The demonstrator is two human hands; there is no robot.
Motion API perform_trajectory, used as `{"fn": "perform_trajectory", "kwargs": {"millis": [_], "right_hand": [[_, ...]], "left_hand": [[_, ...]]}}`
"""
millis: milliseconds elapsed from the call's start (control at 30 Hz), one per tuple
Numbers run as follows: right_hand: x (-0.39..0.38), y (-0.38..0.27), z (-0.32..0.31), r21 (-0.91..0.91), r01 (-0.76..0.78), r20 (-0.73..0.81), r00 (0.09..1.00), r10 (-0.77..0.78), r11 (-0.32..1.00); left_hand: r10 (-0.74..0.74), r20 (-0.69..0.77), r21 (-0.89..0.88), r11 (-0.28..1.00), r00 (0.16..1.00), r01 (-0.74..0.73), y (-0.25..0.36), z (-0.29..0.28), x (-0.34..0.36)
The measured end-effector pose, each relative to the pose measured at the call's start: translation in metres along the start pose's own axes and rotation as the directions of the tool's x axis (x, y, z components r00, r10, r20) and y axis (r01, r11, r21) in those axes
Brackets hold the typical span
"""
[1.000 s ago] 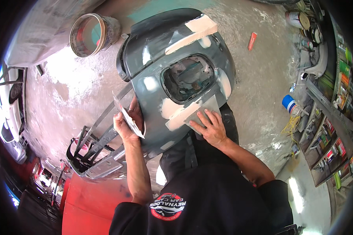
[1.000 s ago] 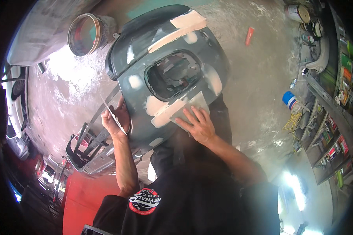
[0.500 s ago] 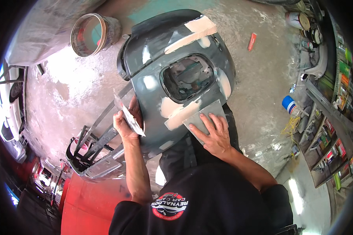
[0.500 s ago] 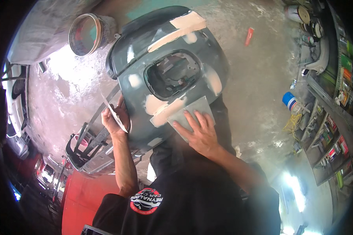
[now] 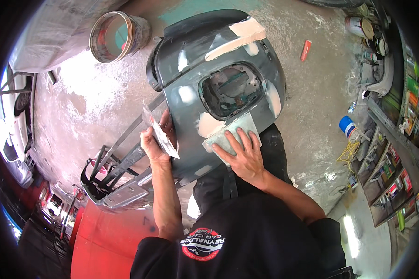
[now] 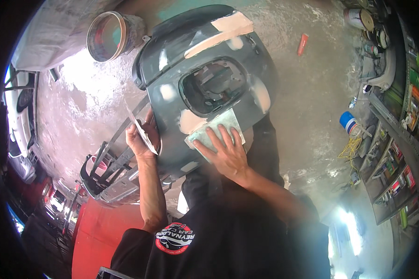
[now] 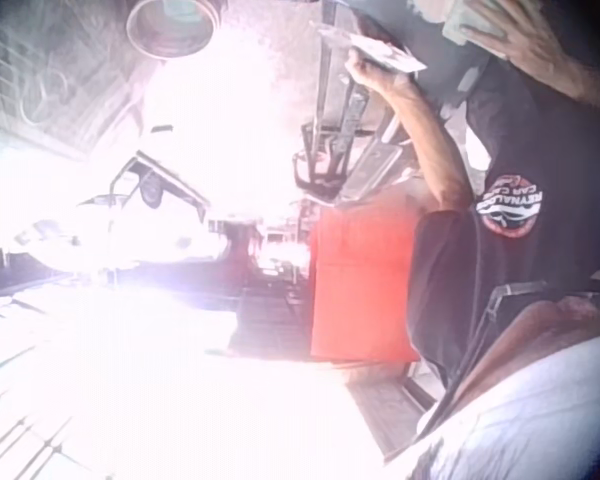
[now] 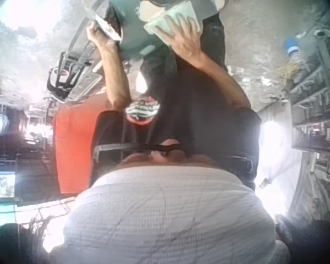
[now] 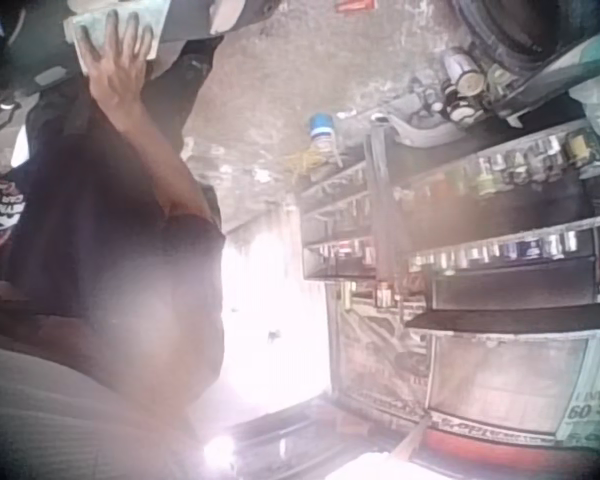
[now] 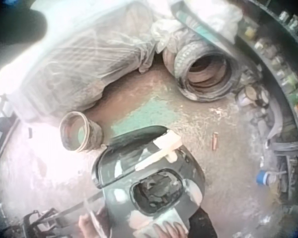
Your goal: The person applies and smooths body filler onto a car bumper using metal spreaders, scraping the tools against each other between applications.
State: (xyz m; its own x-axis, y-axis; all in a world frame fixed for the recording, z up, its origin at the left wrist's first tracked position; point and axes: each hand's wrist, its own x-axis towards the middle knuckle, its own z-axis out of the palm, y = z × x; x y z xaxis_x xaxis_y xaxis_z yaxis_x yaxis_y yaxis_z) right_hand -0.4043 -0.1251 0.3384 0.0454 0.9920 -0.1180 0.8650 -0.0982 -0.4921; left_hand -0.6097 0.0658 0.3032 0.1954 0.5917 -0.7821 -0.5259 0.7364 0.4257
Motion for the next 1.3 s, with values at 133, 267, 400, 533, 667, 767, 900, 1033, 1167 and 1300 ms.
{"fn": "perform_trajectory", "kwargs": {"millis": [133, 267, 400, 533, 667, 767, 900, 1033, 1167, 1300], "right_hand": [[-0.003, -0.002, 0.004, 0.011, 0.006, 0.005, 1.0, -0.006, 1.0], [-0.01, 0.001, 0.005, 0.058, 0.001, 0.076, 0.997, -0.006, 0.998], [-0.026, 0.0, 0.007, 0.046, 0.018, 0.109, 0.994, -0.023, 0.999], [-0.044, 0.004, 0.012, 0.034, 0.03, 0.152, 0.988, -0.035, 0.999], [-0.05, 0.005, 0.008, 0.094, 0.022, 0.182, 0.982, -0.038, 0.995], [-0.049, 0.003, -0.007, 0.127, -0.009, 0.267, 0.963, -0.025, 0.992], [-0.05, 0.009, -0.031, 0.191, -0.103, 0.361, 0.932, 0.028, 0.976], [-0.051, 0.046, -0.042, 0.222, -0.319, 0.051, 0.947, 0.316, 0.921], [-0.058, 0.091, -0.03, 0.507, -0.702, 0.037, 0.598, 0.801, 0.5], [-0.07, 0.118, -0.036, 0.723, -0.686, 0.198, 0.317, 0.928, 0.08]], "left_hand": [[-0.005, 0.017, 0.013, 1.0, 1.0, 0.005, 0.001, 0.004, 0.0], [-0.032, 0.1, 0.088, 0.996, 0.994, 0.023, 0.002, 0.022, -0.006], [-0.004, 0.099, 0.066, 0.998, 0.995, -0.003, 0.005, 0.015, -0.006], [-0.017, 0.096, 0.077, 0.997, 0.995, 0.01, 0.003, 0.021, -0.006], [-0.005, 0.005, 0.102, 0.995, 1.0, 0.005, -0.001, 0.018, -0.004], [-0.005, 0.014, 0.103, 0.995, 1.0, 0.004, 0.0, 0.016, -0.003], [0.007, 0.011, 0.09, 0.996, 1.0, -0.008, 0.003, 0.012, -0.004], [-0.016, 0.043, 0.035, 0.999, 0.999, 0.015, 0.002, 0.011, -0.003], [-0.052, 0.0, 0.031, 0.998, 0.999, 0.052, 0.004, -0.005, 0.0], [0.071, 0.127, 0.157, 0.983, 0.989, -0.091, 0.015, 0.005, -0.011]]}}
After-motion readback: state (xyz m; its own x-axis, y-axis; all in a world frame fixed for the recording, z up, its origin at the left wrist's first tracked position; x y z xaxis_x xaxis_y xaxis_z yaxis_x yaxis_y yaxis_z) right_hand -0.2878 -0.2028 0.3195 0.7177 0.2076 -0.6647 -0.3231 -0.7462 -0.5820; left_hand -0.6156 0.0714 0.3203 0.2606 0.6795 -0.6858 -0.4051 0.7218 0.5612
